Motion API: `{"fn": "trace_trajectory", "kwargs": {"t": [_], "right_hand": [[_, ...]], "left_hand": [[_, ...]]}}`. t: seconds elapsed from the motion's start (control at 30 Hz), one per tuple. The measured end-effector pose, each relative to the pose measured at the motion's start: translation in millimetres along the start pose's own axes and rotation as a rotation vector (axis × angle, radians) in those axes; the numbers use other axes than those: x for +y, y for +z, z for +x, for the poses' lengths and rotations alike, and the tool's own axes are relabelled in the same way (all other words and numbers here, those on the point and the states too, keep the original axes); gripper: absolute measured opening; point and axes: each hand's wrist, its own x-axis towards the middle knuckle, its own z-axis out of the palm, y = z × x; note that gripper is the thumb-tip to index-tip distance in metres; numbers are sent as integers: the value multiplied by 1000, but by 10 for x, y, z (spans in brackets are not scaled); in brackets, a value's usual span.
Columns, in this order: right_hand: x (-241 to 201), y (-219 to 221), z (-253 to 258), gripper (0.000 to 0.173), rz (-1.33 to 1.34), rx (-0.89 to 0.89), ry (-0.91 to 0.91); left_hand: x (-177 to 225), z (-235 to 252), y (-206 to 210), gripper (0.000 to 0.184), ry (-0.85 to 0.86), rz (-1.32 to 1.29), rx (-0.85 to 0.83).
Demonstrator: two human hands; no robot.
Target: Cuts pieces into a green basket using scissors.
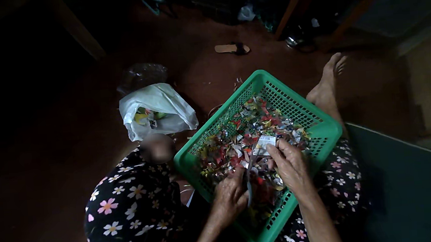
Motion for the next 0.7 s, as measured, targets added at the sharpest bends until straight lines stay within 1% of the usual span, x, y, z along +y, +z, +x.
{"fn": "trace_trajectory", "kwargs": {"t": [0.1,0.23,0.3,0.37,0.43,0.5,0.57,0.63,0.7], "right_hand": [[7,84,-25,24,-48,23,-39],[26,127,-57,26,-66,24,-50],[34,106,-55,27,-61,33,-46],[35,71,-45,27,-47,43,-35],[31,46,-38,27,-45,42,-21],[31,36,-42,27,-53,10,-22],[36,50,-49,27,-72,-36,-22],[27,68,-62,28,-91,-66,-11],[18,76,-78,30,-107,-76,-4]], "left_hand": [[16,46,26,40,13,31,46],[21,78,18,23,16,33,190],[5,64,12,22,26,38,236],[34,30,-32,24,11,61,199],[84,-4,-73,32,-26,91,106],[96,-7,-55,42,-31,108,49],[106,20,-32,46,-34,121,28],[119,53,-29,43,-32,124,40],[108,68,-30,34,-21,115,94]]}}
